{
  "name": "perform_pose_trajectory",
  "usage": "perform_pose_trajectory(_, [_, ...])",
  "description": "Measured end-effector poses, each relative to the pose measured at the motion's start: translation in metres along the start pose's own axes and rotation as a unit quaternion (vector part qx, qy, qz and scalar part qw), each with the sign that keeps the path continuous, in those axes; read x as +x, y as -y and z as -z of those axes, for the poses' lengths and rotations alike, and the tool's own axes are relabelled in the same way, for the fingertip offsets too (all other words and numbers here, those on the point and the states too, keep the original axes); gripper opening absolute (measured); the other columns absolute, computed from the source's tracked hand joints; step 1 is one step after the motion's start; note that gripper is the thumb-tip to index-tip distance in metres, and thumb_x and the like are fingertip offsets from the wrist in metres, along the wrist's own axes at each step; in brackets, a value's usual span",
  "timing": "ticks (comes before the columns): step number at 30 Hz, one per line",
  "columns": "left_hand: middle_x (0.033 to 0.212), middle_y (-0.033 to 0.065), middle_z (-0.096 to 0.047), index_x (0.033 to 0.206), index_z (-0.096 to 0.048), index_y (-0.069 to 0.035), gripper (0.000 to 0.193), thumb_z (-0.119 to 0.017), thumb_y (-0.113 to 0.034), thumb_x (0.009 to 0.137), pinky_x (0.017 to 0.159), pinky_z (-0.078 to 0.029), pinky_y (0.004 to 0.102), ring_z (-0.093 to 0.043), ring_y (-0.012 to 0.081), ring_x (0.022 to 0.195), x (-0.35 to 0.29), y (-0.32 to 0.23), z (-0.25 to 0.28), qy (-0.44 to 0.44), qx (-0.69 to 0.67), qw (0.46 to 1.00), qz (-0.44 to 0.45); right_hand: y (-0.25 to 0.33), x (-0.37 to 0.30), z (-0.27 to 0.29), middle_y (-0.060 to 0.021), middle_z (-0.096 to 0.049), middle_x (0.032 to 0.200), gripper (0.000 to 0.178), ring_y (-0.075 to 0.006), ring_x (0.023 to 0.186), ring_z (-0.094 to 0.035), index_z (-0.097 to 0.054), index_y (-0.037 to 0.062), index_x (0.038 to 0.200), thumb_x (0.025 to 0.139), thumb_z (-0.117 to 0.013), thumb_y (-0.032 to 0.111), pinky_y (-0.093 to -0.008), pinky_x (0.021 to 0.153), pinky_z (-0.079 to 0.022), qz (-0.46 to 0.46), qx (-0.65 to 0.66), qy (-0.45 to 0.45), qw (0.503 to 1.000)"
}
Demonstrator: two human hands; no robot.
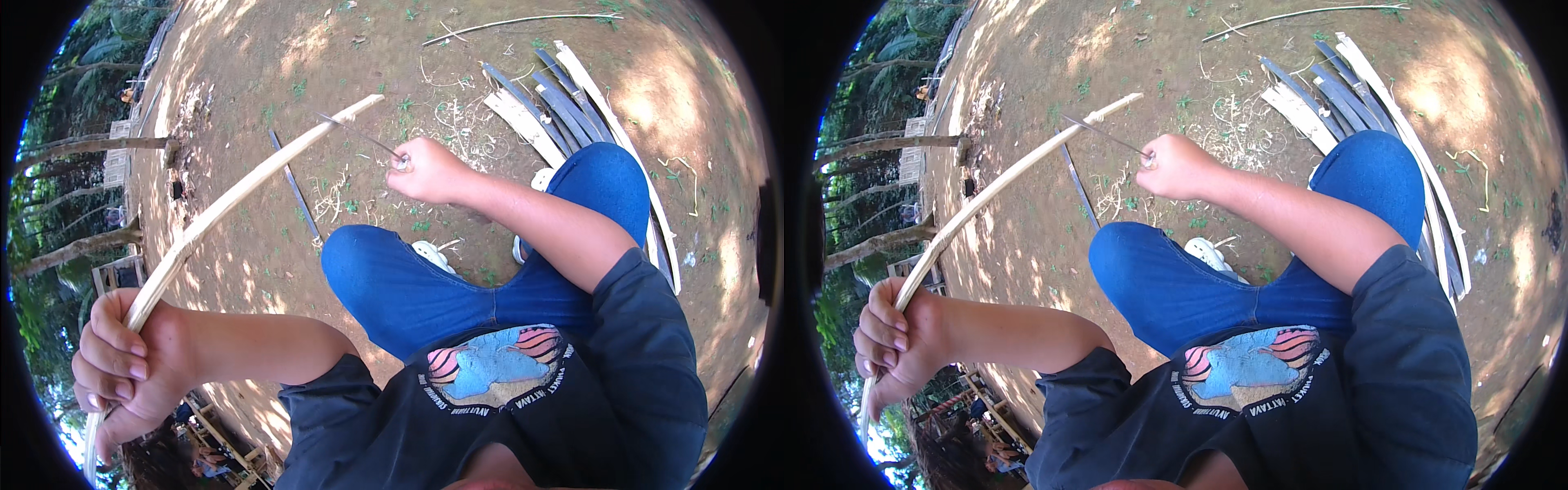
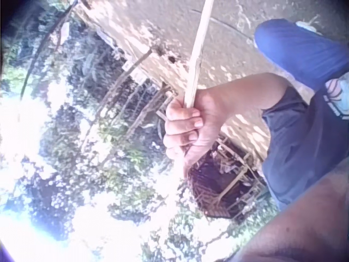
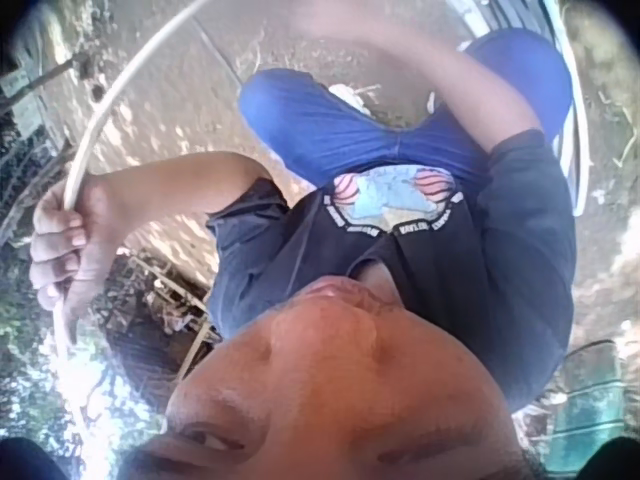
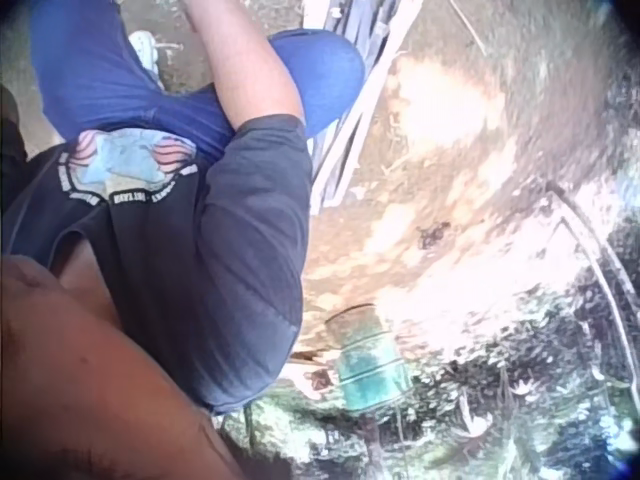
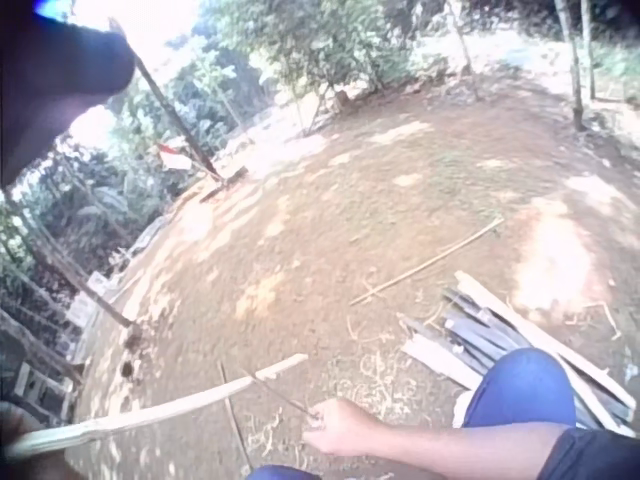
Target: The person shaves a long piece of wood using a curved blade held in their right hand, smoothing the surface and edges while holding the wood with their left hand and foot.
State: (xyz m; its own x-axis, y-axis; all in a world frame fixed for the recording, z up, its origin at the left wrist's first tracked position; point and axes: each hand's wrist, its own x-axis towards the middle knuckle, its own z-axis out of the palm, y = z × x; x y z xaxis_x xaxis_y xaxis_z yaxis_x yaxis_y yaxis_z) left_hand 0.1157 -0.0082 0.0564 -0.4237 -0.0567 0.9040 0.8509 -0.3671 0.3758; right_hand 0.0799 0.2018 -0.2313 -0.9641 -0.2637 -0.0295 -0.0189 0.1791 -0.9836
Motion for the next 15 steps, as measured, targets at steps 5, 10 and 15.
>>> perform_pose_trajectory(5, [0.045,-0.0071,-0.047,0.059,-0.057,-0.013,0.052,-0.069,-0.059,0.078,0.035,-0.035,0.0178,-0.042,0.0045,0.034,0.002,0.006,0.003,-0.028,-0.011,0.999,-0.017,0.056,-0.026,-0.009,-0.0145,-0.062,0.06,0.017,-0.0258,0.052,-0.059,-0.064,0.001,0.072,0.075,-0.062,0.017,-0.036,0.057,-0.047,0.106,0.069,0.055,0.99])
perform_pose_trajectory(10, [0.044,-0.0073,-0.049,0.057,-0.055,-0.013,0.053,-0.068,-0.059,0.078,0.034,-0.036,0.0162,-0.043,0.0039,0.033,0.021,-0.026,0.0,0.002,-0.027,1.0,-0.01,-0.022,0.005,0.006,-0.0141,-0.063,0.061,0.019,-0.0243,0.053,-0.059,-0.063,0.0005,0.071,0.075,-0.062,0.019,-0.0362,0.057,-0.047,-0.083,0.0,-0.04,0.996])
perform_pose_trajectory(15, [0.044,-0.0077,-0.048,0.055,-0.053,-0.013,0.055,-0.065,-0.062,0.079,0.034,-0.035,0.0154,-0.043,0.0029,0.034,0.02,-0.021,0.008,-0.021,0.025,0.999,-0.04,0.039,-0.023,-0.008,-0.0032,-0.054,0.055,0.022,-0.0115,0.051,-0.05,-0.056,0.0042,0.066,0.08,-0.065,0.019,-0.0321,0.05,-0.04,0.089,0.031,0.027,0.995])
